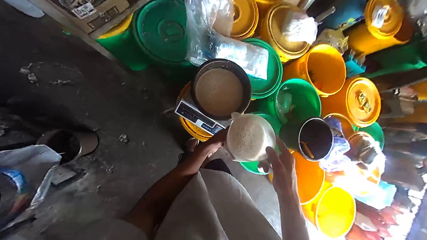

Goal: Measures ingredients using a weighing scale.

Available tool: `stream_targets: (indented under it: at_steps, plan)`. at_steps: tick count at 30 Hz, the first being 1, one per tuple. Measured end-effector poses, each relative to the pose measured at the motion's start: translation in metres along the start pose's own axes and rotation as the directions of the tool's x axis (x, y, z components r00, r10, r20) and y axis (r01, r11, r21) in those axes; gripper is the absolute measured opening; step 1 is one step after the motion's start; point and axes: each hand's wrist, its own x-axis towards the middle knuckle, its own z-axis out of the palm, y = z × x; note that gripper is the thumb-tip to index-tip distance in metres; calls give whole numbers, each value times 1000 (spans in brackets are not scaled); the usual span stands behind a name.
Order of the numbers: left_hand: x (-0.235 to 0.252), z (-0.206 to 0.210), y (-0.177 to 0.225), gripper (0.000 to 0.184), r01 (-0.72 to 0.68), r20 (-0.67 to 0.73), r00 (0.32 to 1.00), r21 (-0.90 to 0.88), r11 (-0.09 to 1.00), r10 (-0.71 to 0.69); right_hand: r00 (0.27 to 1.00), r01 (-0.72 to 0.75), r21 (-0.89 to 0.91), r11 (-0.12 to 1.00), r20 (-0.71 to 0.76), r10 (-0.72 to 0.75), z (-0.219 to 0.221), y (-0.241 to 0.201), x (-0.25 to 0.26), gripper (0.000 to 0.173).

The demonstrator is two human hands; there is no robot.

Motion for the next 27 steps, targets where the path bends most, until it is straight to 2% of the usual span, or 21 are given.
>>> stream_targets:
  at_steps: [3,9,12,20,27]
  plan:
    - [14,0,2,33,91,-11,996,-124,988,-93,997,65,-39,997,39,-64,1,-13,13,56]
    - [31,-7,5,31,141,40,990,-290,947,-136,991,119,-54,991,62,-116,10,-32,33,53]
    - [38,-9,8,35,175,53,985,-323,930,-167,987,148,-96,984,78,-141,15,-35,40,54]
    - [44,-20,5,31,232,105,973,-393,889,-208,986,159,-166,973,75,-149,30,-41,48,54]
    - [43,-27,2,29,237,131,970,-363,901,-203,989,147,-183,972,53,-140,37,-39,41,55]
